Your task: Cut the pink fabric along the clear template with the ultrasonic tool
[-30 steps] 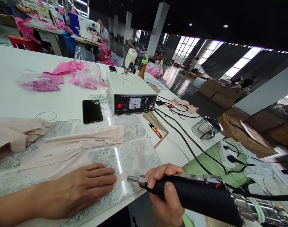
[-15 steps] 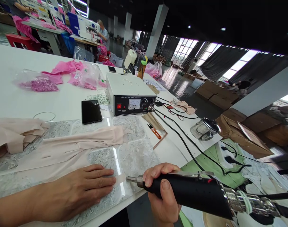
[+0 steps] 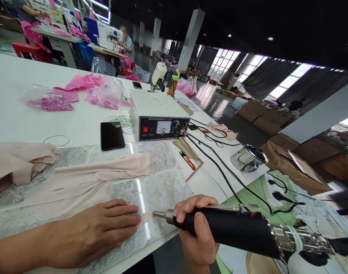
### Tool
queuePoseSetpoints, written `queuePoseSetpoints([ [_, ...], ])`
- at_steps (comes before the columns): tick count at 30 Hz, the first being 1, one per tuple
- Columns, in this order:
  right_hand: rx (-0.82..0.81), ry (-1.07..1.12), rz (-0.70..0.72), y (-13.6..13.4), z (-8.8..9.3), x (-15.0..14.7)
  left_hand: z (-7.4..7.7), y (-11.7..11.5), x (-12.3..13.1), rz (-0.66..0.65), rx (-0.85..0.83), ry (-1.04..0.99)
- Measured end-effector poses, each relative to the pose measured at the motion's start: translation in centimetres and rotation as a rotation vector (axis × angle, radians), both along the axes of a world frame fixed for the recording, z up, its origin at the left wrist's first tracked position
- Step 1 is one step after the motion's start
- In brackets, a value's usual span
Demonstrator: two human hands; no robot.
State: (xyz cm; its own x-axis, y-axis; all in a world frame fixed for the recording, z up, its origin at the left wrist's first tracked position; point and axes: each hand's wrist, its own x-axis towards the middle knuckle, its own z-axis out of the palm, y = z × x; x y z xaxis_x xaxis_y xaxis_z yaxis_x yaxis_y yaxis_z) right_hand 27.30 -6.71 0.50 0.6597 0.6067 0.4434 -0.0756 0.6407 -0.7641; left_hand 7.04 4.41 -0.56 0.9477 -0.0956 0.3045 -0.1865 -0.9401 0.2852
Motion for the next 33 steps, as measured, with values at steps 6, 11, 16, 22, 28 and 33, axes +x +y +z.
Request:
queuePoseSetpoints([
  [6,-0.012,-0.015,-0.004,0.5,-0.1,-0.3,-0.2,0.0,0.0,0.009,-0.017,-0.011],
  [11,-0.006,-0.028,0.024,0.6,-0.3,-0.4,-0.4,0.1,-0.1,0.016,-0.031,-0.010],
  [16,-0.010,-0.023,0.043,0.5,0.0,-0.5,-0.1,0.0,-0.1,0.007,-0.037,-0.015],
  [22,-0.006,-0.008,0.033,-0.1,0.0,-0.5,0.0,-0.1,0.0,0.007,-0.036,-0.046],
  [28,-0.019,-0.035,0.050,-0.1,0.0,-0.7,0.5,0.1,-0.1,-0.017,0.069,-0.034],
  [33,-0.020,-0.032,0.033,0.0,0.2,-0.7,0.7,0.1,-0.5,-0.040,0.153,-0.034],
])
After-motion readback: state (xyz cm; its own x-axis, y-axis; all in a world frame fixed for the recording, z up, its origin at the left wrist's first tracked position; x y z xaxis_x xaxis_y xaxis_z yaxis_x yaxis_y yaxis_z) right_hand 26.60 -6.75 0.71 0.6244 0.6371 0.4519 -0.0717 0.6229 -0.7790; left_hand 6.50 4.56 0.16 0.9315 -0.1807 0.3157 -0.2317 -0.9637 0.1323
